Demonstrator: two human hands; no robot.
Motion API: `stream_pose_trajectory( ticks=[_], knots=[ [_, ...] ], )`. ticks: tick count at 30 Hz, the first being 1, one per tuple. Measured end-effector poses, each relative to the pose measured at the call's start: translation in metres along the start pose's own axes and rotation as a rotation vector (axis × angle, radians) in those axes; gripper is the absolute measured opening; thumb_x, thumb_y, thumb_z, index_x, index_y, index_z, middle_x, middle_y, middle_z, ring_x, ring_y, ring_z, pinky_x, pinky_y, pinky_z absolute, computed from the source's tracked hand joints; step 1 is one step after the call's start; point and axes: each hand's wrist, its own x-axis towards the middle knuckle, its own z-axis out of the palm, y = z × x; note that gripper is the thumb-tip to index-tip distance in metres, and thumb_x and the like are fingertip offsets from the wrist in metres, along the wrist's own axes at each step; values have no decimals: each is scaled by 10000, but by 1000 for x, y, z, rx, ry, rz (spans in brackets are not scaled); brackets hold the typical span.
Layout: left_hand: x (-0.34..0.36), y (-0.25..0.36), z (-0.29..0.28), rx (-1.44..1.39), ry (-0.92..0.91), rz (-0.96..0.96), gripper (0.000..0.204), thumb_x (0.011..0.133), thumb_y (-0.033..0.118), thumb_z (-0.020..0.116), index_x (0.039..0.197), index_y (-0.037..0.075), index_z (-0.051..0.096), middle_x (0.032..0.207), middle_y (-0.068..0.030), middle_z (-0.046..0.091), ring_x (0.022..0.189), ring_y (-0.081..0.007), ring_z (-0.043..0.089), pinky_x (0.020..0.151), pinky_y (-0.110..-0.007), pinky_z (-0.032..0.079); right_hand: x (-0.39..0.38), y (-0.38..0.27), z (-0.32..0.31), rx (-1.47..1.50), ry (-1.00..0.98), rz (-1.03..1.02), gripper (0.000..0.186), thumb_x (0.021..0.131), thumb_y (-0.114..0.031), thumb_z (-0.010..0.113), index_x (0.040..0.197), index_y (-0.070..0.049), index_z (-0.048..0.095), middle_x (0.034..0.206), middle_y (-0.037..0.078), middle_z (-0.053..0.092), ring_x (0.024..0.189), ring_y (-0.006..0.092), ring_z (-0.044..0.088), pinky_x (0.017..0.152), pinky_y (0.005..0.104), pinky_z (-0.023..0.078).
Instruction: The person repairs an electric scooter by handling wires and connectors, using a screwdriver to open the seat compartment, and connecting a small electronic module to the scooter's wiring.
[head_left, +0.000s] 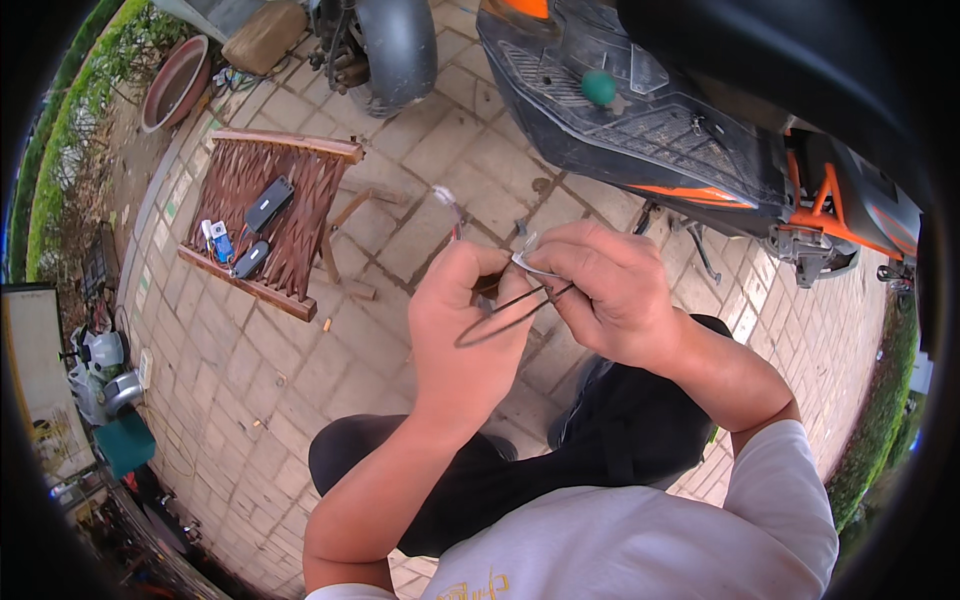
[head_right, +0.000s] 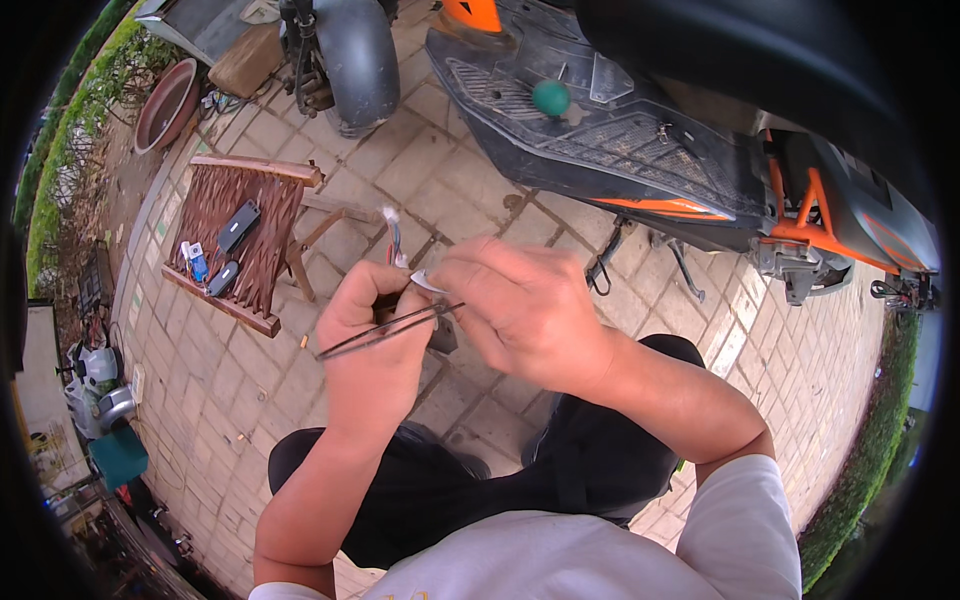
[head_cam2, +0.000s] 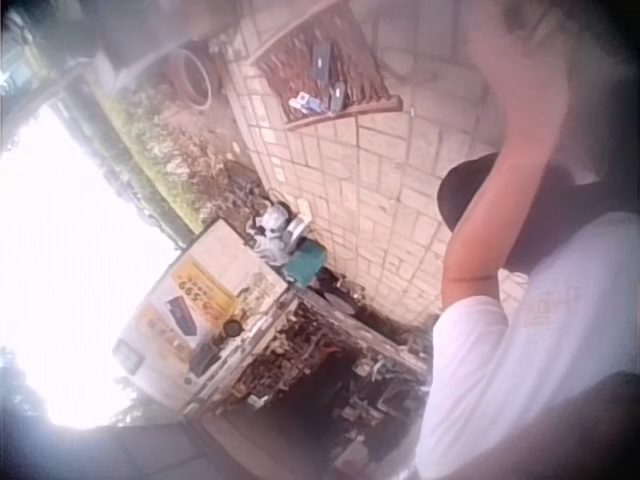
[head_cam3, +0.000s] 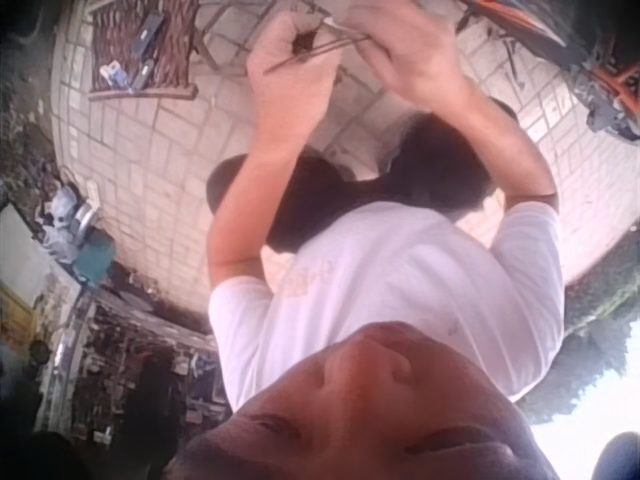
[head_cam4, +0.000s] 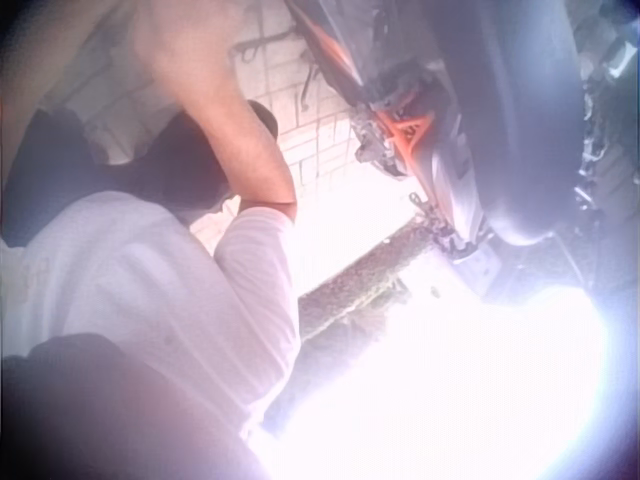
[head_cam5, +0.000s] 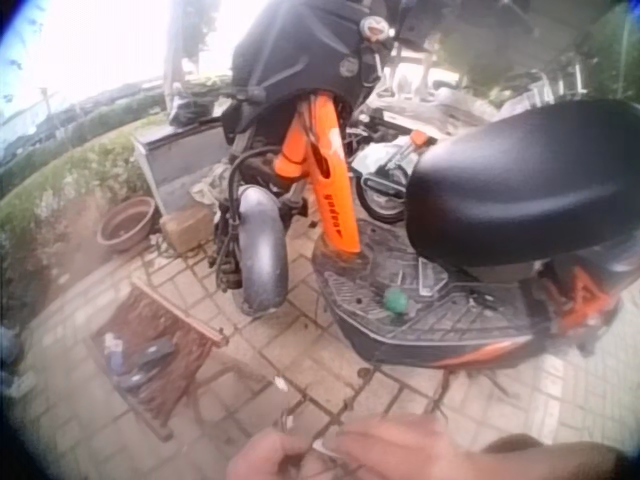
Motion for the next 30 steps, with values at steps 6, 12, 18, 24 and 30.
stream_pose_trajectory(
  ticks=[6, 12, 18, 24, 30],
  knots=[
    [9, -6, -1, 302, 34, 358, 98, 807, -25, 677, 814, -2, 582, 718, -50, 560, 664, -122, 522, 609, -260, 431, 2, -3, -3, 213, -83, 234, 275, 698, 51, 679, 959, -36, 679, 879, 104, 655, 673, 272, 647, 562, 350, 512],
    [8, 2, -8, -61, -125, -84, 37, 877, -5, 651, 861, 0, 619, 773, 30, 584, 710, -35, 497, 616, -208, 408, 2, 13, -4, 1, -79, -79, 309, 665, 41, 682, 963, -42, 683, 900, 83, 655, 660, 268, 639, 540, 346, 500],
    [11, 4, -8, -226, -182, -256, 127, 943, 95, 647, 1002, -17, 636, 765, 17, 584, 663, -29, 470, 583, -193, 374, -1, 23, -2, -82, 22, -170, 343, 630, 14, 704, 965, -59, 692, 909, 57, 654, 626, 228, 624, 509, 322, 486],
    [8, 8, -15, -437, -194, -406, 145, 957, 97, 625, 1037, -24, 623, 801, 4, 571, 699, -57, 467, 626, -206, 377, -3, 26, -6, -183, 69, -292, 310, 651, -54, 704, 960, -75, 701, 924, 46, 655, 584, 189, 598, 477, 297, 463],
    [5, 3, -10, -406, -192, -267, 142, 967, 99, 616, 1037, -24, 603, 845, 8, 587, 751, -47, 499, 661, -193, 404, 0, 23, -8, -167, 6, -311, 323, 665, -24, 707, 985, -66, 691, 915, 67, 643, 624, 214, 622, 487, 301, 472]
  ],
)
